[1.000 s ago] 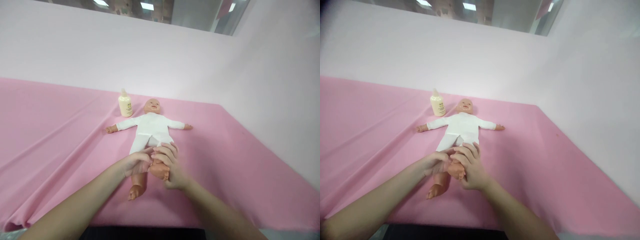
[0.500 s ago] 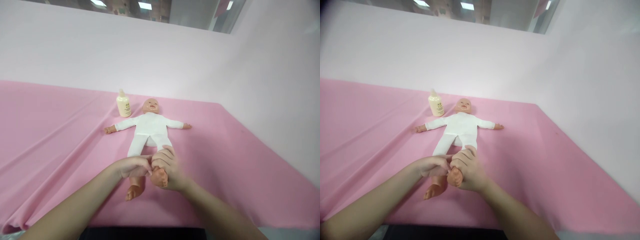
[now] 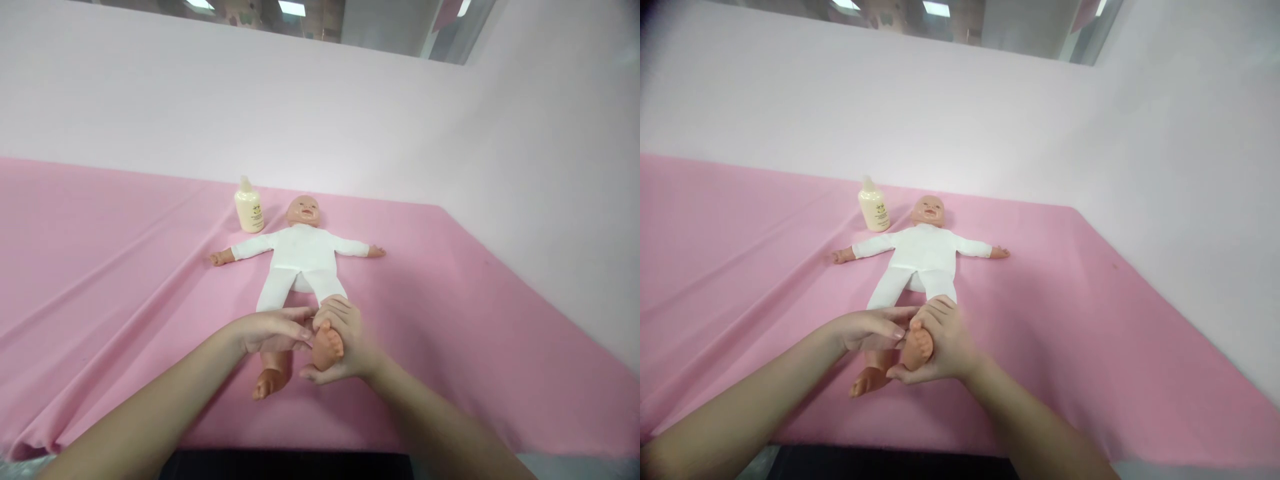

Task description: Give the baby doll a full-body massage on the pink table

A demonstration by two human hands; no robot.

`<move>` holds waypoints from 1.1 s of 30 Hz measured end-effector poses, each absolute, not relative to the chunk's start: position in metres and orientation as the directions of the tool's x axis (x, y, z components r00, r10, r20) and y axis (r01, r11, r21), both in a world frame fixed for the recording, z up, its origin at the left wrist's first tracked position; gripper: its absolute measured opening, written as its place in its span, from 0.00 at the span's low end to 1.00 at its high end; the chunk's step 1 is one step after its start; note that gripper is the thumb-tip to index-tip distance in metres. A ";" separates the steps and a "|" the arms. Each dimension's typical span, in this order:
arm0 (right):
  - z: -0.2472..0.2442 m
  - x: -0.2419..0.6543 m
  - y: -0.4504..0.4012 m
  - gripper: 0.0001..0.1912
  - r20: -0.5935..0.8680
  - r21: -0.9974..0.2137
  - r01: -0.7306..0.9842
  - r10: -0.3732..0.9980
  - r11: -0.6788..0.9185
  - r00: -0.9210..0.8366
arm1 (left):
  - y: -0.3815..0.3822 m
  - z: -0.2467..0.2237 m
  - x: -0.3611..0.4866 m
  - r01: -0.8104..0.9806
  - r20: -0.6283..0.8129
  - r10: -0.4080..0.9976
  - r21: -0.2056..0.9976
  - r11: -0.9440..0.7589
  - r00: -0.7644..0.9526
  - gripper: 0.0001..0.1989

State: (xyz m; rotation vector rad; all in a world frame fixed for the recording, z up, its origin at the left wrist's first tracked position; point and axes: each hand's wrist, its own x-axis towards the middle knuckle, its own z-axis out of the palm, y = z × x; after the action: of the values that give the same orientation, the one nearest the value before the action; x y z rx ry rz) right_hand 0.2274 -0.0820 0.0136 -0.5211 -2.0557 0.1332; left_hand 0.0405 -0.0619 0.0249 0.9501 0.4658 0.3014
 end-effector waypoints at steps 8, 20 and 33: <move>0.015 0.224 -0.086 0.16 0.819 -0.279 0.272 0.376 0.921 -0.434 | -0.059 0.022 0.040 -0.035 -0.217 0.414 0.852 0.522 0.884 0.34; 0.014 0.221 -0.093 0.14 0.791 -0.336 0.236 0.409 0.912 -0.455 | -0.058 0.023 0.038 -0.028 -0.184 0.411 0.888 0.459 0.893 0.34; 0.014 0.223 -0.094 0.07 0.739 -0.416 0.217 0.467 0.883 -0.485 | -0.057 0.027 0.039 0.011 -0.231 0.397 0.875 0.484 0.888 0.30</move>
State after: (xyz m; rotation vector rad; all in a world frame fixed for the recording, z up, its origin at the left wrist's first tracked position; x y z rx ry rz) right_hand 0.2226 -0.0938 0.0139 -0.4935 -2.0898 0.3299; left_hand 0.0393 -0.0574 0.0275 1.0475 0.4366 0.2438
